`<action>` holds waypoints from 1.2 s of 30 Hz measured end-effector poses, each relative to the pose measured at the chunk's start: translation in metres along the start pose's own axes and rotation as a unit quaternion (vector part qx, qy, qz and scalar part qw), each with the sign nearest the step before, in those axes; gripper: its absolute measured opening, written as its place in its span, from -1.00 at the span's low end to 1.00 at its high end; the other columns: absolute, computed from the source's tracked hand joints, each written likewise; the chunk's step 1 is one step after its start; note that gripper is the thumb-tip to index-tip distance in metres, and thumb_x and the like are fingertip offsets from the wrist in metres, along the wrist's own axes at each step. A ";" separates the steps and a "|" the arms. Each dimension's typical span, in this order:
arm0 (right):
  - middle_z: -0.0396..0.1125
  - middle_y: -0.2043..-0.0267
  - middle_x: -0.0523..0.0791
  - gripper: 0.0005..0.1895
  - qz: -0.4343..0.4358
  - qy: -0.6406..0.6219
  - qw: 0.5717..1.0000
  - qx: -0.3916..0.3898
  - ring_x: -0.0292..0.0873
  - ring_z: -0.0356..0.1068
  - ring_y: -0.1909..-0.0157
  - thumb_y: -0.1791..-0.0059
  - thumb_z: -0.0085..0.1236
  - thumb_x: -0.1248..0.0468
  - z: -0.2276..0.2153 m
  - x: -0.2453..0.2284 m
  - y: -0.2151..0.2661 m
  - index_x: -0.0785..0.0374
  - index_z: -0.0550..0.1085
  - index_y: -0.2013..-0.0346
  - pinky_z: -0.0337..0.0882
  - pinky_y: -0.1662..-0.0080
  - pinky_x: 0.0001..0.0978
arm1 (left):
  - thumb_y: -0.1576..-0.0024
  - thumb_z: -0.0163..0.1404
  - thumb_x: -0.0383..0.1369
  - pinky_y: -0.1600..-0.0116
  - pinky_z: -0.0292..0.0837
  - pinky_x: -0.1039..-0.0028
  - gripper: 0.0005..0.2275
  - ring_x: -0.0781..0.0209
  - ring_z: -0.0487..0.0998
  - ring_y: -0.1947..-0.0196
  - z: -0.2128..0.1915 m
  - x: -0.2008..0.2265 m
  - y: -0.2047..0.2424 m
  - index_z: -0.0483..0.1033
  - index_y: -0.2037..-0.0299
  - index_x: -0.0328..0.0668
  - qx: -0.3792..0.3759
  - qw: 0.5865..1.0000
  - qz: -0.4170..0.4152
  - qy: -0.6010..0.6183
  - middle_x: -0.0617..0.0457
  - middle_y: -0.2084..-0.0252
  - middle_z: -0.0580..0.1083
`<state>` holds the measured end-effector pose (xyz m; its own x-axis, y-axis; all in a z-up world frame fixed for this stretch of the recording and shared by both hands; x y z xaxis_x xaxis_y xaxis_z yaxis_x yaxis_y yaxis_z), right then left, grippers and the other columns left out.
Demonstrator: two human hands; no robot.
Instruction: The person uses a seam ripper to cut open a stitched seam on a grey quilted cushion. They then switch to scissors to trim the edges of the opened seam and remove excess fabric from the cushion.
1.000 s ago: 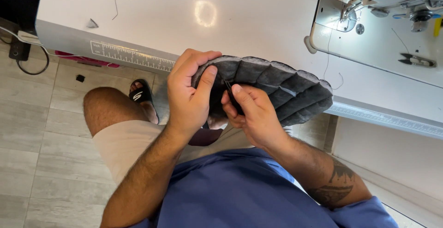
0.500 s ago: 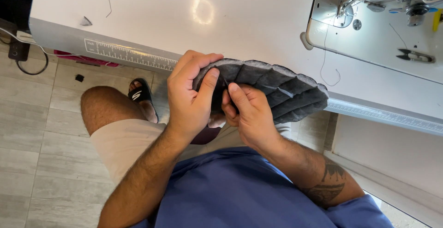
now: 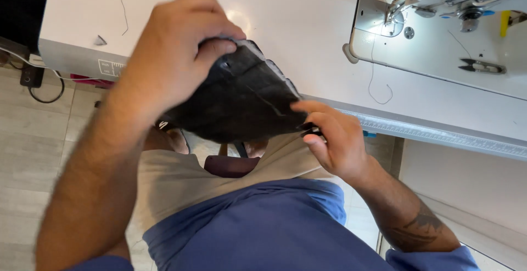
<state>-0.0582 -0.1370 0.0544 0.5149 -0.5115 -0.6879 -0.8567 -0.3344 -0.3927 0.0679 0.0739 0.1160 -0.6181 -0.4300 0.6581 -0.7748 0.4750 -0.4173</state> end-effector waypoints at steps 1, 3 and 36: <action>0.40 -0.08 0.04 -0.53 -0.032 0.076 0.996 -0.042 -0.01 0.52 0.18 -0.20 -0.34 -0.03 0.008 0.001 0.001 0.30 0.34 0.26 0.39 0.26 -0.29 | -0.16 0.14 -0.61 0.03 0.42 0.30 -0.86 0.02 0.53 0.17 0.009 0.001 -0.017 0.67 0.12 -0.34 -0.075 0.994 0.066 -0.039 -0.06 0.20 0.53; 0.34 -0.32 0.09 -0.55 -0.068 0.150 0.983 -0.084 0.01 0.52 0.23 -0.20 -0.34 0.00 0.028 0.003 0.009 0.29 0.32 0.29 0.35 0.39 -0.26 | -0.14 0.10 -0.56 0.04 0.35 0.24 -0.87 -0.04 0.53 0.14 0.031 0.007 -0.049 0.69 0.17 -0.28 -0.146 0.977 0.129 -0.084 -0.02 0.20 0.55; 0.04 0.63 -0.11 -0.55 0.534 -0.479 0.696 0.031 -0.42 -0.11 0.73 -0.23 -0.31 0.16 -0.005 0.074 0.060 0.45 0.37 0.33 -0.03 0.69 -0.59 | -0.25 0.02 -0.45 0.21 0.46 0.35 -0.88 -0.01 0.54 0.24 0.168 0.064 0.036 0.57 0.30 -0.32 0.098 0.946 0.253 -0.179 -0.09 0.26 0.46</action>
<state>-0.0708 -0.1994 -0.0170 -0.6477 0.3306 -0.6864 -0.7502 -0.1195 0.6503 -0.0219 -0.0655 0.0380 -0.8949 -0.4342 0.1028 -0.3550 0.5533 -0.7535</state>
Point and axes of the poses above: each hand's wrist, its own y-axis away from the middle knuckle, its own z-axis out of the palm, x = y × z, the point moved 8 cm from there along -y, towards the middle knuckle
